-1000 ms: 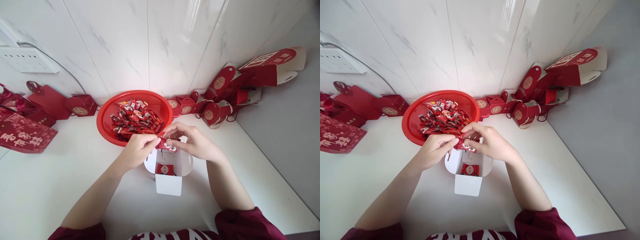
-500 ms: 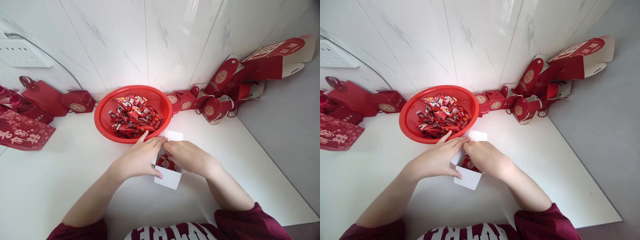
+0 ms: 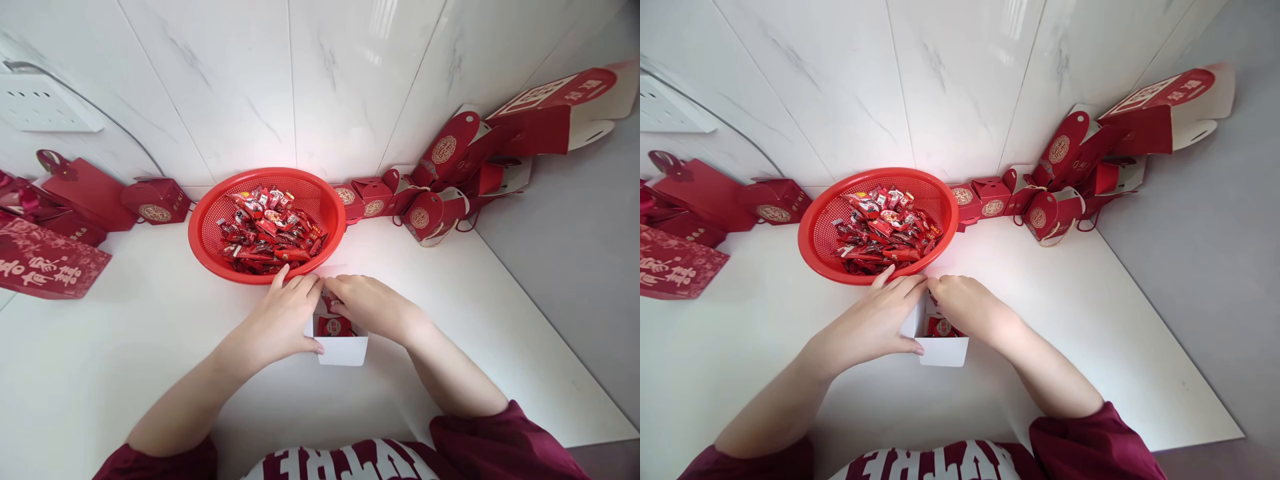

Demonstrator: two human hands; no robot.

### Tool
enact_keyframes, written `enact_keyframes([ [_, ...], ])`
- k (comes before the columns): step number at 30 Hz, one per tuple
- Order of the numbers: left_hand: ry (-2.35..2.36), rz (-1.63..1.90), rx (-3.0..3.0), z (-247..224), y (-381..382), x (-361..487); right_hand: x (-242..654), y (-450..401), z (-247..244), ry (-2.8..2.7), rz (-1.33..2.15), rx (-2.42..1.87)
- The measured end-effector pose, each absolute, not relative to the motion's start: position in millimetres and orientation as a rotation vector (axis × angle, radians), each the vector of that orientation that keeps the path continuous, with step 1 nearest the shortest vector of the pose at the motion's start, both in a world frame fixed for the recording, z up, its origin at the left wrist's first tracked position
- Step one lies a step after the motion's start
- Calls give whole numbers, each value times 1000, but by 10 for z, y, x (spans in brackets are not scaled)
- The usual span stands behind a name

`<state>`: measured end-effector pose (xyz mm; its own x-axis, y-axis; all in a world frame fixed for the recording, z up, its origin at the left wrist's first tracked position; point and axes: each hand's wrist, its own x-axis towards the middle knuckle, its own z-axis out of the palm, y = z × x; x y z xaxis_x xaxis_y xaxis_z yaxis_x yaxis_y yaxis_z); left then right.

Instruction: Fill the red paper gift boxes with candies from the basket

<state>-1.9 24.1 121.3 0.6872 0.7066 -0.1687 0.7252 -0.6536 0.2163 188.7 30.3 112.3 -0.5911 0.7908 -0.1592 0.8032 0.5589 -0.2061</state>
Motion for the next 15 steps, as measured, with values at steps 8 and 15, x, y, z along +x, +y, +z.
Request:
enact_keyframes([
  [8, 1168, -92, 2655, 1198, 241, -44, 1717, 409, 858, 2687, -461, 1259],
  [15, 1180, -101, 2661, 1195, 231, -32, 1720, 383, 934, 2592, -417, 1329],
])
